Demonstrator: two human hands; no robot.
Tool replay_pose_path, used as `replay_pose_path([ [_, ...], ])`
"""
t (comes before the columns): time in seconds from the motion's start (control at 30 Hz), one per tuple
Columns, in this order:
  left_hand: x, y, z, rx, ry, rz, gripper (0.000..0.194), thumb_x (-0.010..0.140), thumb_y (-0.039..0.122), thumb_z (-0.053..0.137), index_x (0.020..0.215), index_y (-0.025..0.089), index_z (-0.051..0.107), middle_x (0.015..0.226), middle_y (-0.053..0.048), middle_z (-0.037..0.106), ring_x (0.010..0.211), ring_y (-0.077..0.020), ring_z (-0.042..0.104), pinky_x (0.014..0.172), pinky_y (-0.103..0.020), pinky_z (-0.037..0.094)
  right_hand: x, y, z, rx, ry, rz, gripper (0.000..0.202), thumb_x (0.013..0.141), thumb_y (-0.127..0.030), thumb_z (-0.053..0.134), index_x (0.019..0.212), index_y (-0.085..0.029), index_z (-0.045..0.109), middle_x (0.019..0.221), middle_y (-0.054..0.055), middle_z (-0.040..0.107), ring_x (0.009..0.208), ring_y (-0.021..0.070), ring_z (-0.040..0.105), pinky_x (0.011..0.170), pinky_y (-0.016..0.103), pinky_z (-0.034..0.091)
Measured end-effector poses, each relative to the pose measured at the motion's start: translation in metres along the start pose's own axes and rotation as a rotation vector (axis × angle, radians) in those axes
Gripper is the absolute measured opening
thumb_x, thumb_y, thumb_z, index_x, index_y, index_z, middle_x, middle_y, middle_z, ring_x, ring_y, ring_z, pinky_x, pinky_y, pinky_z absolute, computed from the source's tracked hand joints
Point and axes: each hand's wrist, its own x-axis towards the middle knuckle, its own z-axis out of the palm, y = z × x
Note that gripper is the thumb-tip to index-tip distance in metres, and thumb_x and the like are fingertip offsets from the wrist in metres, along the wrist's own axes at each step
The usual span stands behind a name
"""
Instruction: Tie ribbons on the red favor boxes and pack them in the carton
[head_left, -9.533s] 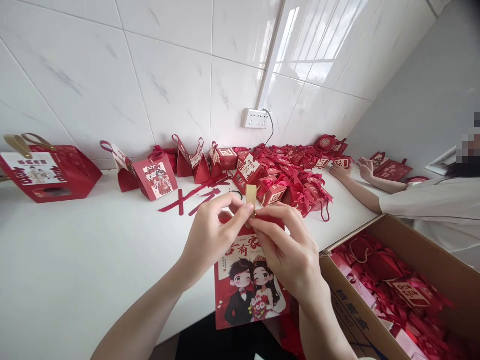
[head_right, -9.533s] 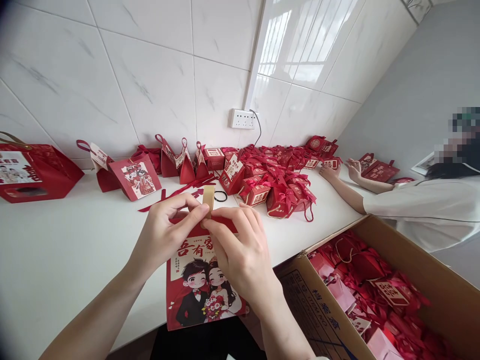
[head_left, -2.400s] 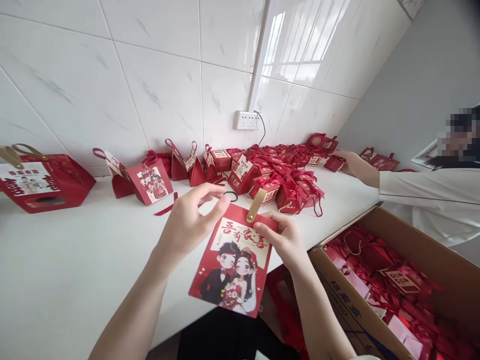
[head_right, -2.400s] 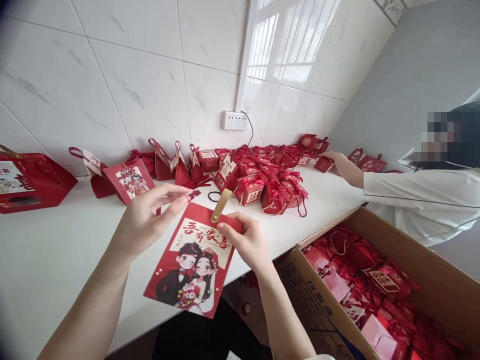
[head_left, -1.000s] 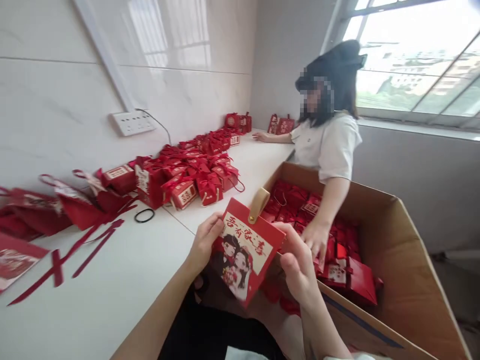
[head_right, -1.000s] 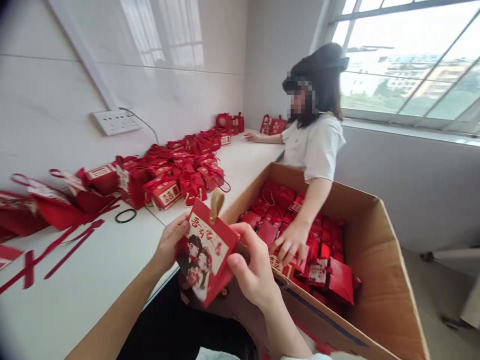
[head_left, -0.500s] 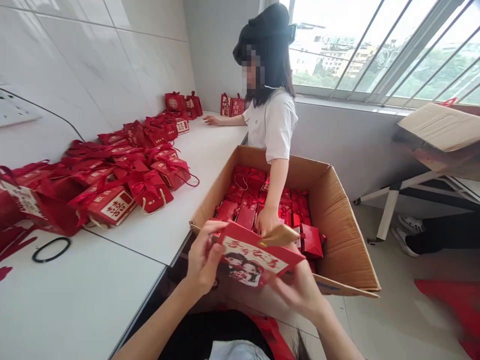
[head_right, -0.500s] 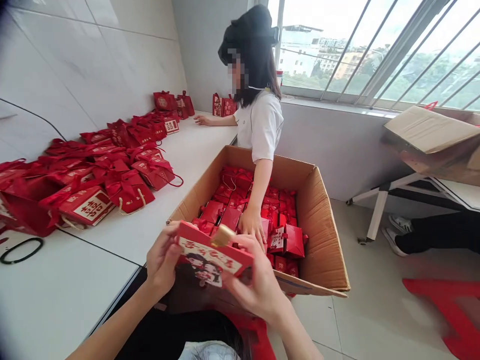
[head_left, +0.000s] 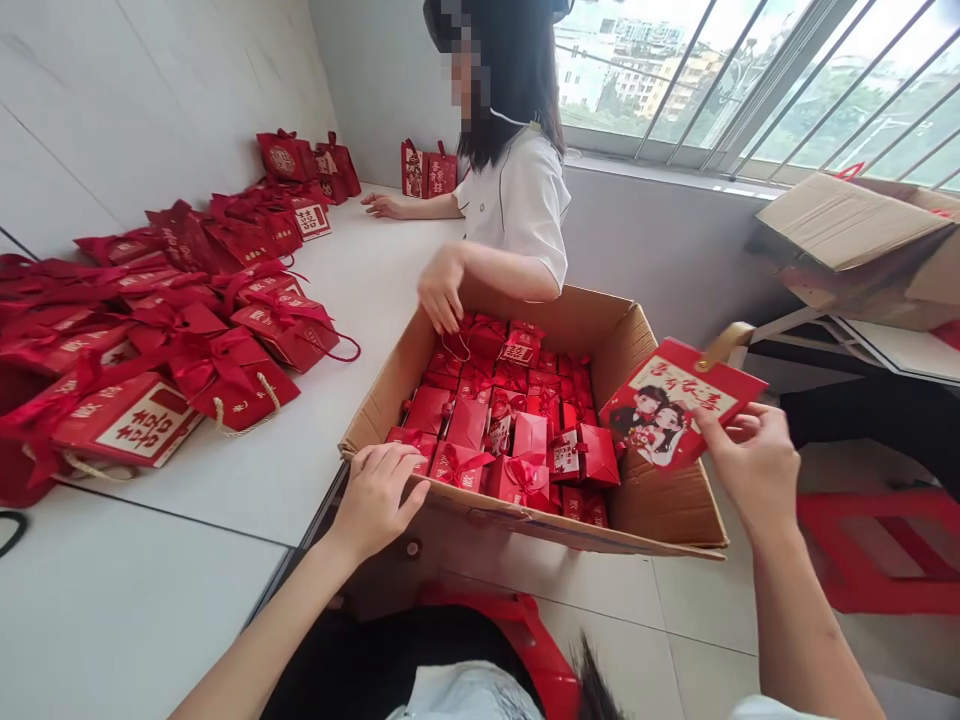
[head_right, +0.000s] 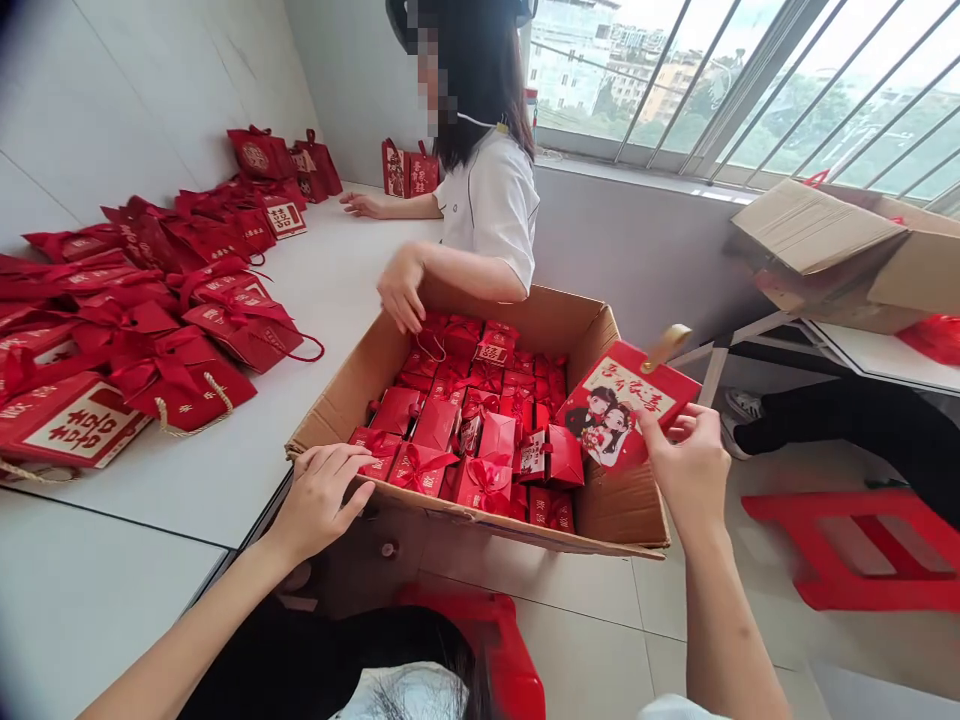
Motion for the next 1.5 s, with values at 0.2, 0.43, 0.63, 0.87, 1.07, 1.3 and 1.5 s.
replay_pose_path([
  [0.2,0.002,0.003,0.003,0.051,0.063,0.020,0.023,0.086,0.028,0.045,0.099,0.017,0.061,0.099,-0.009,0.067,0.094,-0.0250,0.056,0.084,-0.039,0.033,0.007,0.008,0.029,-0.478,-0.455,-0.194,0.047,0.085,-0.045,0.045,0.120,-0.015,0.052,0.105,0.018,0.068,0.093,0.0339,0.065,0.076,0.040,0.047],
  [0.43,0.002,0.005,0.005,0.072,0.082,0.024,0.024,0.086,0.027,0.044,0.099,0.016,0.061,0.099,-0.010,0.066,0.091,-0.0249,0.055,0.084,-0.039,0.032,0.011,-0.008,0.040,-0.586,-0.666,-0.221,0.038,0.087,-0.043,0.043,0.110,-0.015,0.054,0.106,0.016,0.067,0.095,0.0293,0.065,0.074,0.034,0.049],
  [0.63,0.001,0.005,0.006,0.080,0.089,0.020,0.023,0.087,0.027,0.043,0.100,0.018,0.060,0.099,-0.009,0.066,0.092,-0.0241,0.054,0.084,-0.038,0.032,0.006,-0.020,0.038,-0.417,-0.671,-0.186,0.035,0.081,-0.047,0.053,0.102,-0.019,0.052,0.097,0.011,0.069,0.089,0.0261,0.066,0.069,0.030,0.050],
  [0.87,0.001,0.005,0.005,0.077,0.110,0.028,0.022,0.086,0.027,0.044,0.099,0.018,0.059,0.098,-0.009,0.066,0.090,-0.0240,0.055,0.084,-0.038,0.032,0.020,-0.017,0.046,-0.427,-0.551,-0.178,0.040,0.084,-0.047,0.048,0.109,-0.016,0.047,0.105,0.017,0.067,0.095,0.0311,0.065,0.069,0.033,0.048],
  [1.07,0.000,0.005,0.008,0.082,0.097,0.006,0.023,0.087,0.029,0.043,0.100,0.020,0.060,0.099,-0.008,0.067,0.092,-0.0243,0.056,0.085,-0.039,0.032,0.034,-0.025,0.062,-0.498,-0.611,-0.231,0.050,0.086,-0.046,0.048,0.122,-0.013,0.039,0.109,0.020,0.065,0.102,0.0317,0.063,0.075,0.033,0.048],
  [1.3,-0.002,0.005,0.007,0.058,0.117,0.016,0.023,0.087,0.027,0.043,0.099,0.018,0.061,0.098,-0.009,0.067,0.092,-0.0241,0.056,0.085,-0.039,0.033,0.033,-0.034,0.109,-0.754,-0.850,-0.400,0.058,0.090,-0.034,0.044,0.142,-0.014,0.028,0.121,0.022,0.059,0.112,0.0357,0.058,0.086,0.043,0.045],
  [1.5,-0.002,0.006,0.008,0.029,0.128,-0.017,0.023,0.085,0.028,0.045,0.098,0.020,0.062,0.097,-0.008,0.067,0.091,-0.0237,0.056,0.085,-0.038,0.034,0.039,-0.051,0.131,-0.774,-1.011,-0.368,0.046,0.092,-0.031,0.048,0.134,-0.014,0.041,0.123,0.016,0.057,0.103,0.0238,0.062,0.084,0.038,0.051],
])
